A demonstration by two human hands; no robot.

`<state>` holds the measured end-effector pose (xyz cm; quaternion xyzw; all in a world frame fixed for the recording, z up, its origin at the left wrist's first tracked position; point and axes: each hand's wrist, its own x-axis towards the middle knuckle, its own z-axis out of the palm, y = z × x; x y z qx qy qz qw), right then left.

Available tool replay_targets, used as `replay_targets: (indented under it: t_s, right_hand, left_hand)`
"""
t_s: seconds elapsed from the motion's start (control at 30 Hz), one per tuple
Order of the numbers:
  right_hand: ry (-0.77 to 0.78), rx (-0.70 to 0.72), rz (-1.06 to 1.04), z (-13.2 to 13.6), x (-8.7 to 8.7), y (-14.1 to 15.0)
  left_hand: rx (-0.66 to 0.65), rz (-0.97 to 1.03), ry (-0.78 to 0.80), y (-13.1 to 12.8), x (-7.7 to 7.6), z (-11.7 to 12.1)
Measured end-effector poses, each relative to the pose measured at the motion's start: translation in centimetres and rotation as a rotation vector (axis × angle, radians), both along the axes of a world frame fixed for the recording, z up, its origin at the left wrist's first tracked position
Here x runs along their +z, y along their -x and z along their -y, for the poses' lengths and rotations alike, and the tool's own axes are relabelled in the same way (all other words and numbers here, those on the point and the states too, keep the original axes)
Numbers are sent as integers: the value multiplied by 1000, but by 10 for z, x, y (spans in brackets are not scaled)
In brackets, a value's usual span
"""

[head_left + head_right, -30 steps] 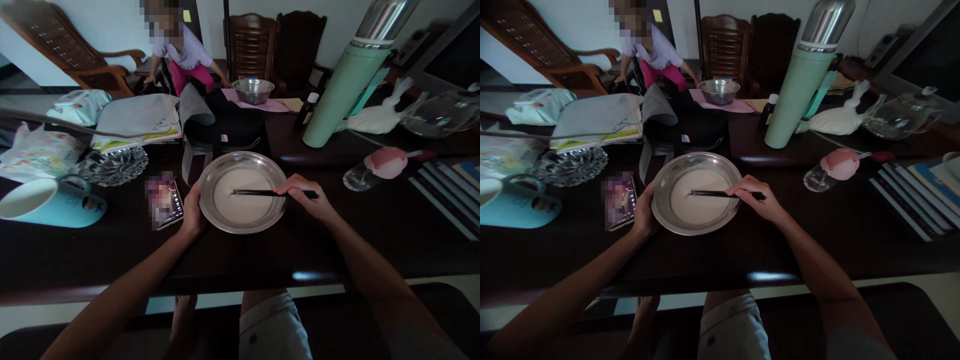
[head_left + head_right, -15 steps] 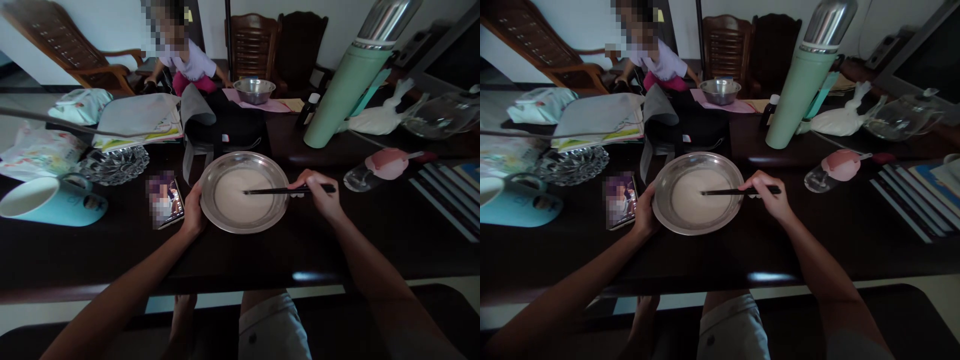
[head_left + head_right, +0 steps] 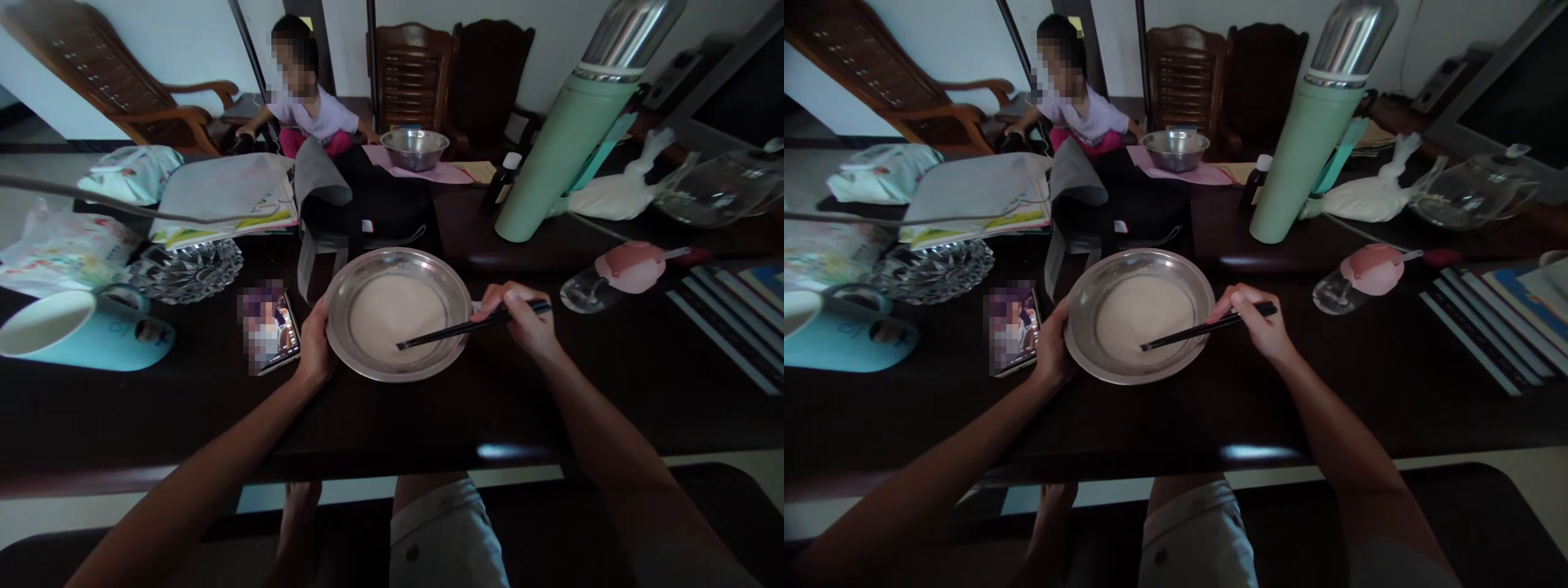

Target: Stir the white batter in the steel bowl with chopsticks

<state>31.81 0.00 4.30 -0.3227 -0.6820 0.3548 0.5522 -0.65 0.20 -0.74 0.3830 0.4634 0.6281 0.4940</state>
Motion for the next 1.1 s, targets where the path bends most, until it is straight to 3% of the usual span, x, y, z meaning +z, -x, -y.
replay_targets:
  t_s: [0.13, 0.3, 0.37, 0.47, 0.53, 0.7, 0.77, 0.9, 0.97, 1.1]
  right_hand:
    - [-58, 43, 179, 0, 0, 3]
    - [-15, -112, 15, -1, -1, -3]
    - [19, -53, -9, 0, -1, -3]
    - [11, 47, 132, 0, 1, 1]
    - [-22, 21, 196, 0, 2, 2]
    - [7, -163, -58, -1, 0, -2]
    - [25, -90, -69, 0, -1, -1]
    - [-6, 63, 175, 0, 1, 3]
    - [-34, -12, 173, -1, 1, 2]
    - [10, -160, -26, 0, -1, -2]
  left_hand:
    - [7, 8, 6, -1, 1, 1]
    - [13, 20, 7, 0, -1, 0]
    - [11, 7, -6, 0, 0, 0]
    - [-5, 12, 2, 0, 1, 0]
    - [8, 17, 7, -2, 3, 0]
    - [18, 4, 11, -4, 7, 3]
    - [1, 2, 14, -5, 9, 4]
    - [4, -9, 3, -4, 9, 4]
    - [13, 21, 14, -3, 6, 2]
    - [8, 82, 40, -1, 2, 0]
